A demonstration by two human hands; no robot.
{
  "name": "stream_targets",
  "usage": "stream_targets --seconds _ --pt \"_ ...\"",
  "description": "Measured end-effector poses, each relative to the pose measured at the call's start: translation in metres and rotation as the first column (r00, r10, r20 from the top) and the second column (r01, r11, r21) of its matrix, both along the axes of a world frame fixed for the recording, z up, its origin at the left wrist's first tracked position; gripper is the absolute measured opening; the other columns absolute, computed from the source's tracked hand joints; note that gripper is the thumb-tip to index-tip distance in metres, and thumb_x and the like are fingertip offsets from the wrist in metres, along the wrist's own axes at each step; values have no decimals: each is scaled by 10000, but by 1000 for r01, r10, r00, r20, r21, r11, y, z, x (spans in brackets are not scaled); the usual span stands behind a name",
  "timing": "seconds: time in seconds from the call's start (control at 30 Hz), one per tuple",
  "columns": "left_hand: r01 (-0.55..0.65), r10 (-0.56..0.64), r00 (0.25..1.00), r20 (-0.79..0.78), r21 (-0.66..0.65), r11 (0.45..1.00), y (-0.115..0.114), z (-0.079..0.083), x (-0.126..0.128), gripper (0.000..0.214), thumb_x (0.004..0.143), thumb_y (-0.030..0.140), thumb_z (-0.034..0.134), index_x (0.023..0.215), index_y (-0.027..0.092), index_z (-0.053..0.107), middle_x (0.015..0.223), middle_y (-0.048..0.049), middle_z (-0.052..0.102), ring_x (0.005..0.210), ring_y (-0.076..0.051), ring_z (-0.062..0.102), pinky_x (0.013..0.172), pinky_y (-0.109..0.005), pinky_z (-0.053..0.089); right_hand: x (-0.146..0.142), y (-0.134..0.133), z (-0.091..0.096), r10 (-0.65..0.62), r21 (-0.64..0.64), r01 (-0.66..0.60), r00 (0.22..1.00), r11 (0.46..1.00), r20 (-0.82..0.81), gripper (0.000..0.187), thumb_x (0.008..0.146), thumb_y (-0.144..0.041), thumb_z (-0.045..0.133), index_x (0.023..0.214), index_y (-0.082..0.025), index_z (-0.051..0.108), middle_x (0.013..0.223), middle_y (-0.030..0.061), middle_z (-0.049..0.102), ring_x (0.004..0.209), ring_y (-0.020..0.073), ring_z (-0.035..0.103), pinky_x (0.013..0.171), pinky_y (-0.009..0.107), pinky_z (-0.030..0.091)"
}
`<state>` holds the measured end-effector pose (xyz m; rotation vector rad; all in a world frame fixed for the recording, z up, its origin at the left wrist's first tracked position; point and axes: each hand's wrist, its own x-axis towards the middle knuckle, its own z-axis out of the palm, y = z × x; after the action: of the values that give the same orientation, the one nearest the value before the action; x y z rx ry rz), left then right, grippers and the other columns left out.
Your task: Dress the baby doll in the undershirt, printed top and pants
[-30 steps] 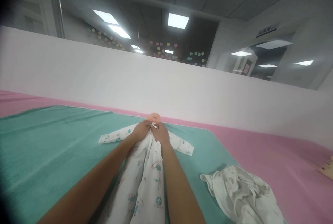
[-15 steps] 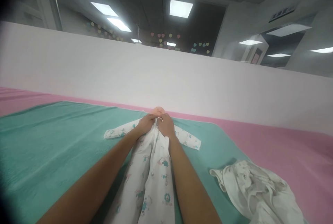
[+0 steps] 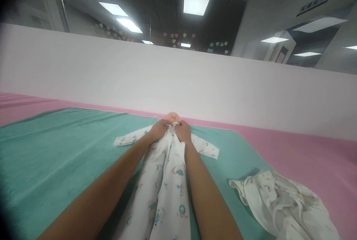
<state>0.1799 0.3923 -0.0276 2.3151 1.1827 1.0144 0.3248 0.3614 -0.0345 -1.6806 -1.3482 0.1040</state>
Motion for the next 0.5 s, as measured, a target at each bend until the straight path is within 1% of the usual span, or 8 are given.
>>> stream_targets --seconds 0.1,0.23,0.3,0.37,0.43,0.5 --pt "19 -19 1000 -13 7 1000 -8 3 0 323 832 250 412 1077 294 618 1183 -7 586 1083 -196 519 963 -335 376 0 -2 -3 -12 10 12 999 1000 -31 183 724 -366 456 634 -212 498 665 6 574 631 161 473 583 263 322" --pt "24 -23 999 -37 26 999 -25 10 0 305 835 400 444 1066 288 610 1202 -17 563 1113 -213 489 956 -325 367 5 -15 -13 -65 21 66 995 998 -70 172 741 -355 411 761 -215 509 726 2 578 666 161 501 599 253 353" --pt "6 -4 996 -89 17 1000 -34 14 -2 351 806 451 479 1093 283 589 1224 -28 540 1112 -223 488 934 -320 376 15 -30 -21 -92 6 92 993 996 -68 181 740 -338 405 805 -211 516 732 3 576 678 163 513 608 252 364" --pt "-17 17 990 -142 0 1000 -43 19 -5 399 775 456 511 1129 277 562 1250 -41 512 1108 -234 490 903 -320 391 31 -49 -28 -120 -16 119 992 993 -51 197 743 -341 415 840 -213 530 728 2 579 684 169 522 615 254 368" --pt "-43 40 985 -167 -13 999 -50 24 -9 416 760 413 523 1151 272 543 1240 -59 509 1101 -247 491 863 -324 409 50 -70 -34 -175 -31 174 984 984 -27 220 753 -349 419 888 -222 538 747 8 591 704 181 530 624 265 365" --pt "-77 73 982 -176 -12 997 -54 28 -14 412 762 351 505 1164 264 530 1194 -79 533 1090 -257 494 820 -328 423 67 -86 -37 -263 -34 262 965 964 -13 241 764 -351 418 927 -216 534 785 30 602 726 196 535 629 278 359"
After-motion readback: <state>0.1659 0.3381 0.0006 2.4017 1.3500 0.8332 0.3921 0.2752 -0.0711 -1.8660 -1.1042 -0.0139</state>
